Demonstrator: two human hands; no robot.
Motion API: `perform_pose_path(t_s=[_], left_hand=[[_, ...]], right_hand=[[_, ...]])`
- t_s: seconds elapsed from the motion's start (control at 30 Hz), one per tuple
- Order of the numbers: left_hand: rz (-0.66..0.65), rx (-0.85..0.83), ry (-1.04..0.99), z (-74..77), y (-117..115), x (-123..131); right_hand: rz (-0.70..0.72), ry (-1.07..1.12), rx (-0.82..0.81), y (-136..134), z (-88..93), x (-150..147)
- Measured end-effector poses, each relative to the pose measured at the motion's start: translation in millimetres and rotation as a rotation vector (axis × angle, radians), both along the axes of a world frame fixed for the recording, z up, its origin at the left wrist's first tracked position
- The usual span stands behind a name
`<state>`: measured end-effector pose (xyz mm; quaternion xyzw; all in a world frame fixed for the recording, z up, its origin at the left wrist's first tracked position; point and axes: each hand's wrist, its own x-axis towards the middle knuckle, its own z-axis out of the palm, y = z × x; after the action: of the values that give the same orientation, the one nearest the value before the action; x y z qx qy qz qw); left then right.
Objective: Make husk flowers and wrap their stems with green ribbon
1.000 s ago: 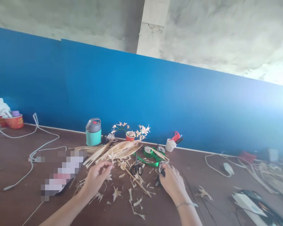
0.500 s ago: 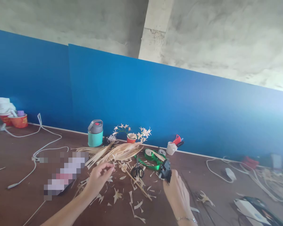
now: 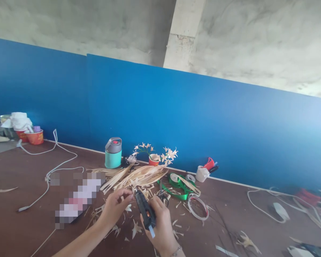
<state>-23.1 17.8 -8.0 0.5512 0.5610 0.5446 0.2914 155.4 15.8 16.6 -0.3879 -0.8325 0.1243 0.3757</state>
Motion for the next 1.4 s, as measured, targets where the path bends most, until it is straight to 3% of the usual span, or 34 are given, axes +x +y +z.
perform_pose_path(t_s=[0.7,1.4], left_hand=[[-0.055,-0.015,-0.078,9.8,-8.9,1.2],[-0.054,-0.015,-0.049,7.9,-8.4,1.1]], right_hand=[[-0.010,-0.013,-0.024,0.1,-7.7,-0.6],[0.003,-0.010,-0.020,0.8,-7.1,-0.2]])
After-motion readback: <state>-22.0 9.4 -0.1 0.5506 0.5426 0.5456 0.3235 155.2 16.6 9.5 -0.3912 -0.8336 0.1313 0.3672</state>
